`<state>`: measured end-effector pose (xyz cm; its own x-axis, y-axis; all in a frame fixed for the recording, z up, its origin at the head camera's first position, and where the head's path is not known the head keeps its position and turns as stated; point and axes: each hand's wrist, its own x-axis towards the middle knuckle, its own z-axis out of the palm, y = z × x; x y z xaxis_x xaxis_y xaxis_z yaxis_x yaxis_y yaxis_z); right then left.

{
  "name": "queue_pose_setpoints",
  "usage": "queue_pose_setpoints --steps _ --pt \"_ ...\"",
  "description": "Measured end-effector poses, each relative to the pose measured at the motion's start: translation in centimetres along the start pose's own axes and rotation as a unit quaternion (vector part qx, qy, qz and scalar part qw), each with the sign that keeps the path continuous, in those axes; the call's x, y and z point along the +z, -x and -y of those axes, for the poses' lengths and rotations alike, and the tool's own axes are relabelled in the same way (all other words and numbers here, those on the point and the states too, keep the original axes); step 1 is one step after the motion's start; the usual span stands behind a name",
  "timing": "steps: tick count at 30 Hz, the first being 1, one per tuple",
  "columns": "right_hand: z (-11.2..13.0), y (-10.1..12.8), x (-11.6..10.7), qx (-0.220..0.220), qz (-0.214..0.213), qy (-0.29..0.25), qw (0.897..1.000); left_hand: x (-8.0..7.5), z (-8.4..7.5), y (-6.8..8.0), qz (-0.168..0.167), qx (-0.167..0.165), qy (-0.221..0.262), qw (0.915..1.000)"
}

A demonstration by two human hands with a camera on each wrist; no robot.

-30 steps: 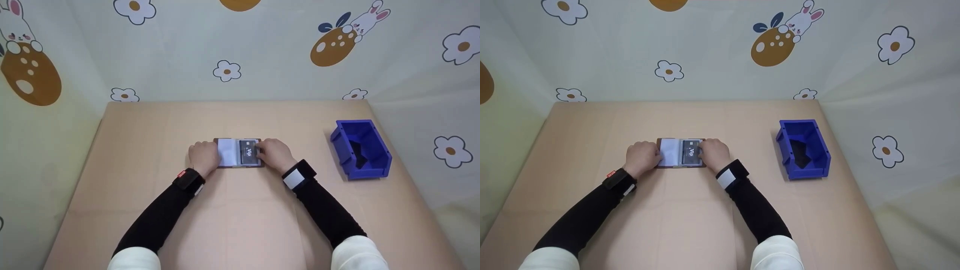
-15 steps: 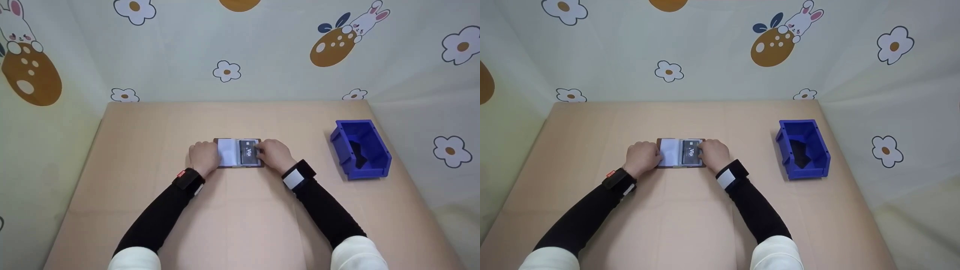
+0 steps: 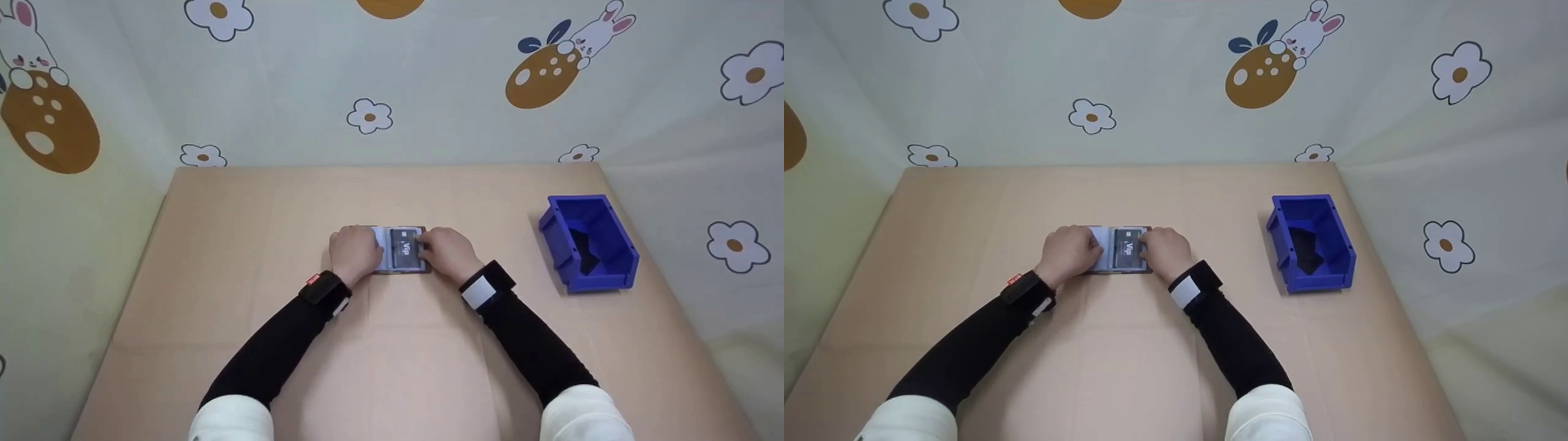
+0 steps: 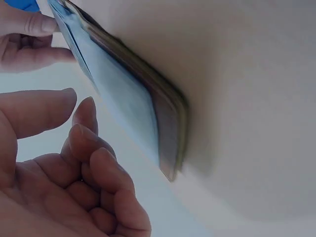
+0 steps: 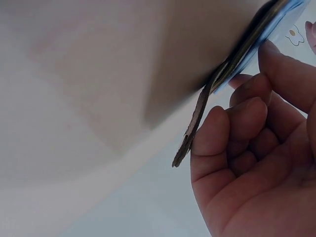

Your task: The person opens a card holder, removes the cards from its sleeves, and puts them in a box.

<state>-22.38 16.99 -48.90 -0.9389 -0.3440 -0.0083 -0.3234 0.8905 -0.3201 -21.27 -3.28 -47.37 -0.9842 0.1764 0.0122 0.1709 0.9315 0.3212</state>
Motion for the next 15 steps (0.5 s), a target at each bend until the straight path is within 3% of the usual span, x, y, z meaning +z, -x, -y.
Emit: queue_pose_setpoints --steps 5,15 --pt "0.3 0.1 -0.1 0.008 0.004 0.004 1.0 1.0 -1.1 -0.2 0.002 0.017 -0.008 0.9998" --pt "0.3 0.2 -0.2 0.005 -0.009 0.005 1.0 1.5 -2.0 -0.4 0.038 -0.01 -0.01 0.9992"
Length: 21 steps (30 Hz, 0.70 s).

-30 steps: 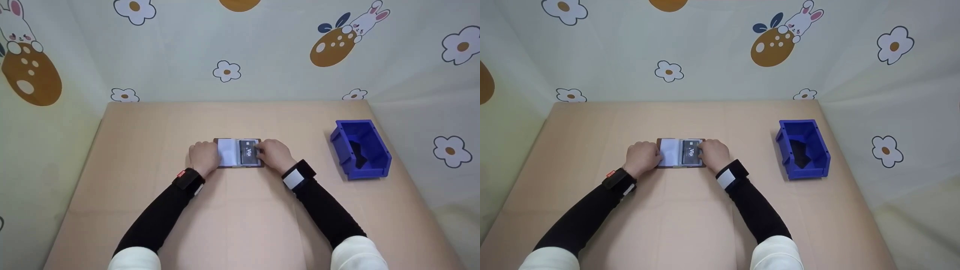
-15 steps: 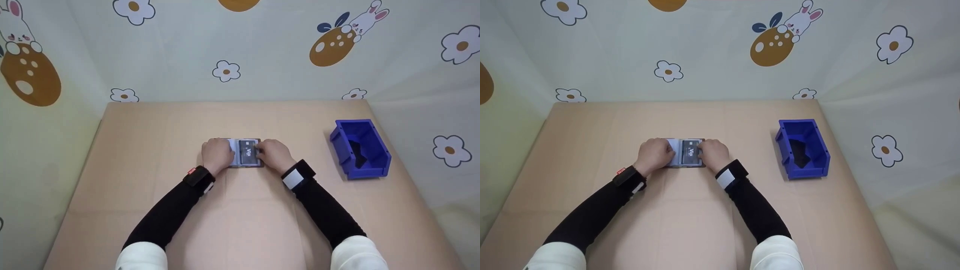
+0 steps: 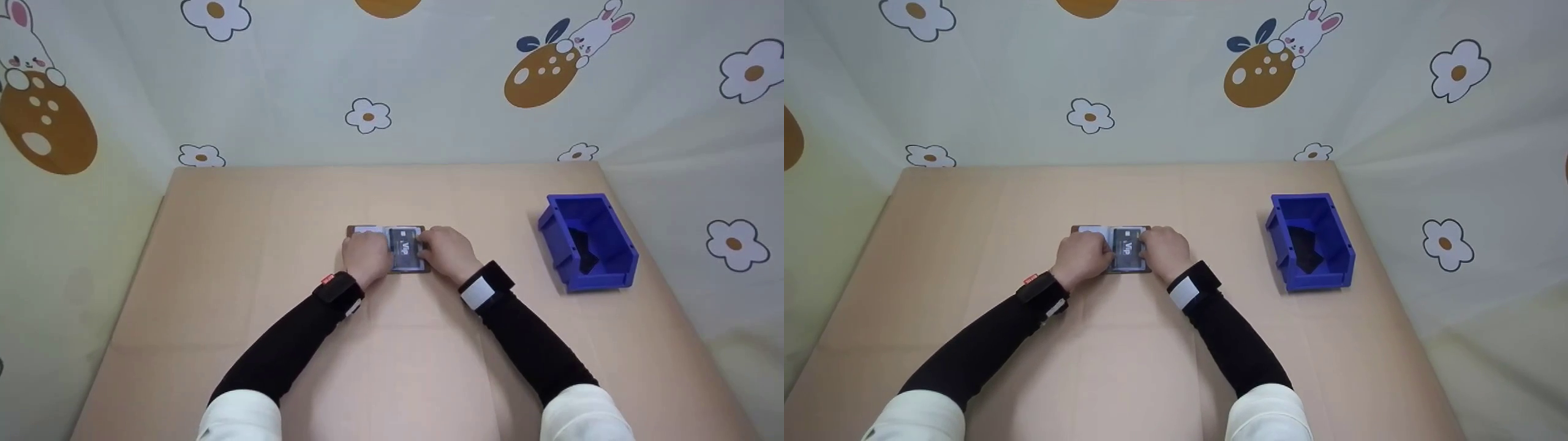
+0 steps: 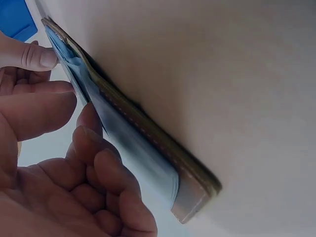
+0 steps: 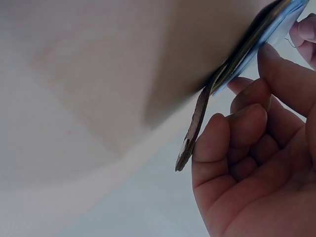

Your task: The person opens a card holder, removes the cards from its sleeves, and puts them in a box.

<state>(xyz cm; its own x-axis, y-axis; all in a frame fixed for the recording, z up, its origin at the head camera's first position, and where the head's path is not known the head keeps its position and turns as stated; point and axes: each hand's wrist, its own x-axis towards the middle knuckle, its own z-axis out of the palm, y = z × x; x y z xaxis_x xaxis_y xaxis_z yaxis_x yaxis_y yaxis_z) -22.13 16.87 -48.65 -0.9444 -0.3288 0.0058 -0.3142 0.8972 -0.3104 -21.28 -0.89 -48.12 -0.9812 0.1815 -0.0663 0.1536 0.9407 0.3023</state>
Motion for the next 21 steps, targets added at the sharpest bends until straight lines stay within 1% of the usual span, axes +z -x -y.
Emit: queue_pose_setpoints --steps 7,11,17,21 --pt "-0.1 0.02 0.08 -0.004 -0.004 -0.003 1.0 0.05 -0.16 -0.07 0.024 -0.013 0.004 0.9996" --pt "-0.15 0.01 0.2 -0.008 -0.008 -0.002 1.0 0.15 -0.02 -0.17 0.024 -0.011 0.006 0.9996" --pt "-0.05 0.09 0.18 -0.01 -0.006 0.003 1.0 0.11 0.32 -0.3 0.024 -0.014 0.039 0.9989" --pt "0.0 0.13 0.14 -0.009 -0.004 0.005 1.0 0.13 0.49 -0.35 0.027 -0.007 0.044 0.9987"
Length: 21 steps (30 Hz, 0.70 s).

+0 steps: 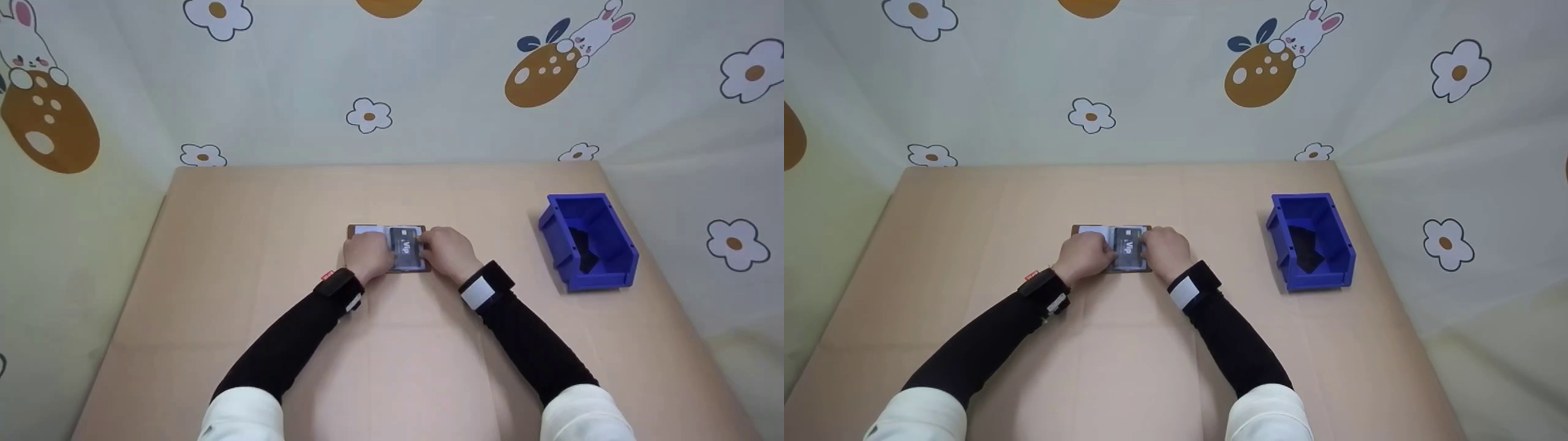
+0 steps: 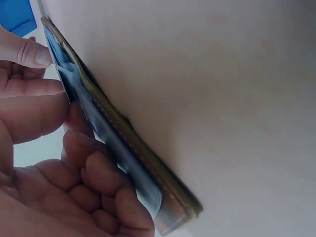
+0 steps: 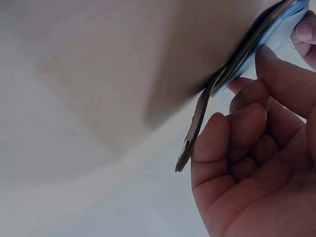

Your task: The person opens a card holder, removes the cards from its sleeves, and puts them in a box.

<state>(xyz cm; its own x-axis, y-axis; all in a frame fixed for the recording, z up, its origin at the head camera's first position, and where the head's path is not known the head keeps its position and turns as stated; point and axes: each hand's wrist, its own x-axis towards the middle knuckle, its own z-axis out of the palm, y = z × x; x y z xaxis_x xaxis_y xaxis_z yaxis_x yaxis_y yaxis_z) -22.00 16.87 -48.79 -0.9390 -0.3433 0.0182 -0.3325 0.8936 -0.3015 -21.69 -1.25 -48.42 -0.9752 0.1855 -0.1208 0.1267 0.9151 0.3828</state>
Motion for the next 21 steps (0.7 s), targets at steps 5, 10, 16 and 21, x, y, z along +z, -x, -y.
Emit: queue_pose_setpoints --steps 5,10,16,21 --pt "0.05 0.06 -0.09 0.004 0.0 -0.006 1.0 0.01 0.09 -0.07 0.004 -0.001 0.011 0.9999" --pt "0.07 0.11 -0.12 0.004 -0.003 -0.009 1.0 0.09 0.11 -0.1 0.004 -0.003 0.007 1.0" --pt "0.02 0.05 -0.06 0.01 -0.002 -0.003 1.0 0.02 0.02 -0.04 0.005 -0.008 0.005 0.9999" --pt "0.02 -0.02 -0.09 0.007 -0.004 -0.001 1.0 -0.1 0.06 0.0 0.008 -0.01 0.011 0.9999"
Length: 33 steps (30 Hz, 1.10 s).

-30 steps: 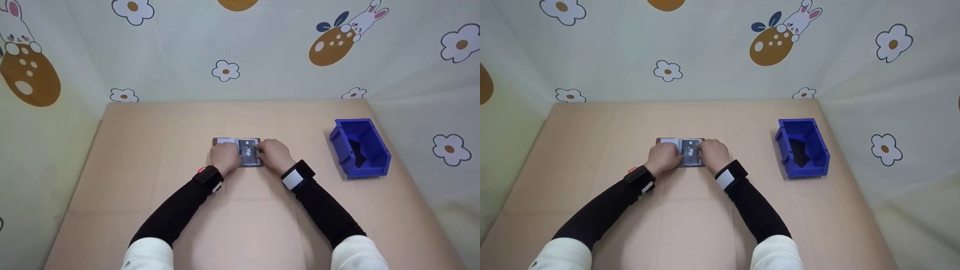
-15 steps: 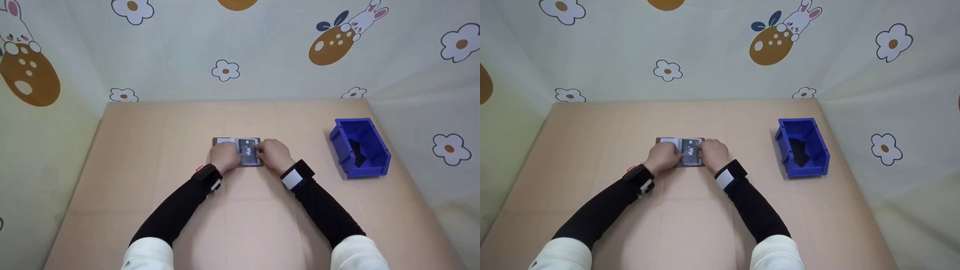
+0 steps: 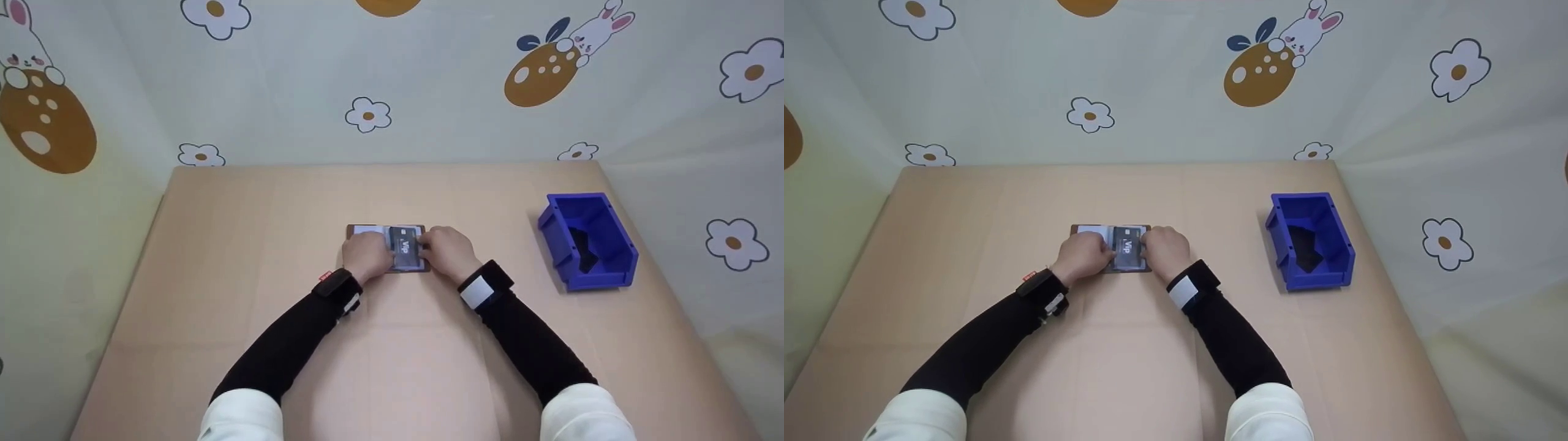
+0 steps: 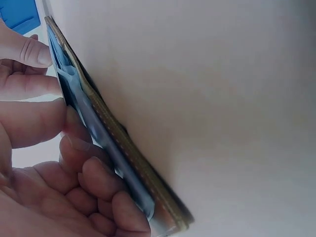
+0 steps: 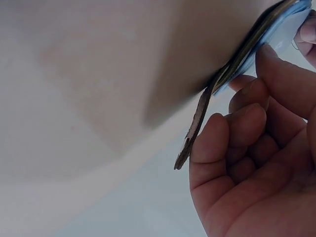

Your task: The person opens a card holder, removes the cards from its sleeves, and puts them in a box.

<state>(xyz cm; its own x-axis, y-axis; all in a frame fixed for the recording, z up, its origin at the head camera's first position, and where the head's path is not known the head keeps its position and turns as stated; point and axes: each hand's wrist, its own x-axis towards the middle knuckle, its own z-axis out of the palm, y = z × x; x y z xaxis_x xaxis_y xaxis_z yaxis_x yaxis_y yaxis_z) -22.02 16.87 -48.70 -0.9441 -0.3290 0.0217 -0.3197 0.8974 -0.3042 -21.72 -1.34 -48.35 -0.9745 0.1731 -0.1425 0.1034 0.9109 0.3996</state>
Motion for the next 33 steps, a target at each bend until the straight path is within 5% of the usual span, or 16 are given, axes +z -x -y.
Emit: queue_pose_setpoints --steps 33 --pt "-0.1 0.0 0.2 -0.013 -0.005 0.002 1.0 -2.9 2.8 1.0 0.009 0.002 0.121 0.9926"
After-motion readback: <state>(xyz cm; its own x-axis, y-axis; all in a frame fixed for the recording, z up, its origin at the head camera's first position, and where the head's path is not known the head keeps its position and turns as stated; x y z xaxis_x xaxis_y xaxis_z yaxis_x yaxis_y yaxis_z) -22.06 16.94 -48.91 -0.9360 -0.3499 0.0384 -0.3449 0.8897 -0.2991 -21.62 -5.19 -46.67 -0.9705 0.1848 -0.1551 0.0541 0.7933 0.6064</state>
